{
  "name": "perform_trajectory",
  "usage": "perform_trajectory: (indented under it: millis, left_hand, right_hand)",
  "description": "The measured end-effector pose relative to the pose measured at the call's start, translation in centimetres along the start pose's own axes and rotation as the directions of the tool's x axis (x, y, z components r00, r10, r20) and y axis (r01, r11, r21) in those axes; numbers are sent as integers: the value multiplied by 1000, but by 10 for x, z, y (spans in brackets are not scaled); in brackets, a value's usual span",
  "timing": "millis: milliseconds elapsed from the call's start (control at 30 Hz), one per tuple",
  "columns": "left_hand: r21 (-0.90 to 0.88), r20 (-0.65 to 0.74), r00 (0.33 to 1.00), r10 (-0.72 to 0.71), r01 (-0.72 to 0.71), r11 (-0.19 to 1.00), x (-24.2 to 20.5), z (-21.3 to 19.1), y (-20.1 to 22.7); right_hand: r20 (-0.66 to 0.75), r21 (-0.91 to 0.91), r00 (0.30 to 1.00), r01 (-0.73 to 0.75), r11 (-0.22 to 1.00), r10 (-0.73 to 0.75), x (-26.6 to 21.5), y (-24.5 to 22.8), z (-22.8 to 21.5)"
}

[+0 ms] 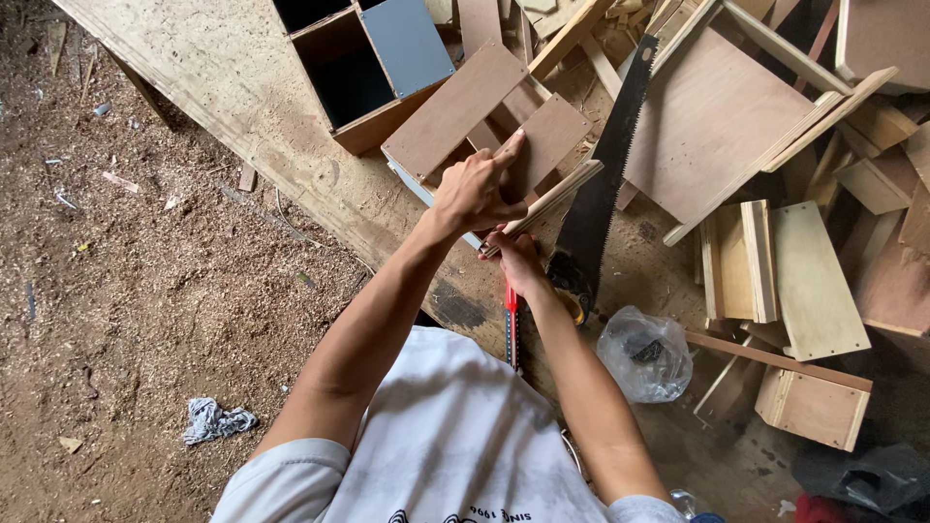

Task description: The person assembles a small wooden drawer unit by hammering nails into the frame and attaching a wooden panel. They use a hammer to secure the pieces together on a workbench.

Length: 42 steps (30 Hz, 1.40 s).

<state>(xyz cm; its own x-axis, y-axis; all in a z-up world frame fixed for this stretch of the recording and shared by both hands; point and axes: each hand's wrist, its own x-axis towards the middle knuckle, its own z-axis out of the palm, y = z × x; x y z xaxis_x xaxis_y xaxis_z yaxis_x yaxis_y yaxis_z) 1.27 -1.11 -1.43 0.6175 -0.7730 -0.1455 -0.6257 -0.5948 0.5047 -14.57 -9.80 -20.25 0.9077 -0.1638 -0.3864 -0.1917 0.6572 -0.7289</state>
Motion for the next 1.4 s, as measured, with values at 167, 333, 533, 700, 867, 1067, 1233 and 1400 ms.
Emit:
perform_trajectory:
  millis: [167, 333, 533, 700, 867, 1067, 1233, 1400]
  left_hand:
    - [-37, -31, 1000, 4, -5, 999, -3, -6, 5]
    - [7, -5, 1000, -13, 13, 1000, -7, -16, 13]
    - [-16, 17, 1000, 6, -5, 1000, -3, -2, 4]
    - [-53, -18, 998, 53, -53, 997, -2, 2, -3]
    - [6, -3, 999, 46, -46, 999, -4, 2, -1]
    - [-40, -2, 999, 39, -39, 998, 0, 2, -1]
    - [-21, -31, 998, 51, -51, 998, -2, -3, -5]
    - [-46, 20, 999, 33, -32, 998, -3, -12, -5]
  right_hand:
    - [-243, -97, 970, -23, 995, -1, 0, 9, 8]
    - [-399, -204, 916, -126, 971, 35, 6, 12, 17]
    - [-65, -37, 993, -97, 995, 94, -5, 1, 1]
    - [72, -62, 993, -94, 994, 98, -3, -8, -4]
    - [165, 38, 982, -103, 994, 95, -5, -16, -4]
    - [25, 2, 997, -75, 997, 75, -10, -13, 5]
    - [-168, -124, 985, -67, 990, 45, -13, 1, 21]
    - [-33, -234, 999, 19, 972, -27, -19, -16, 26]
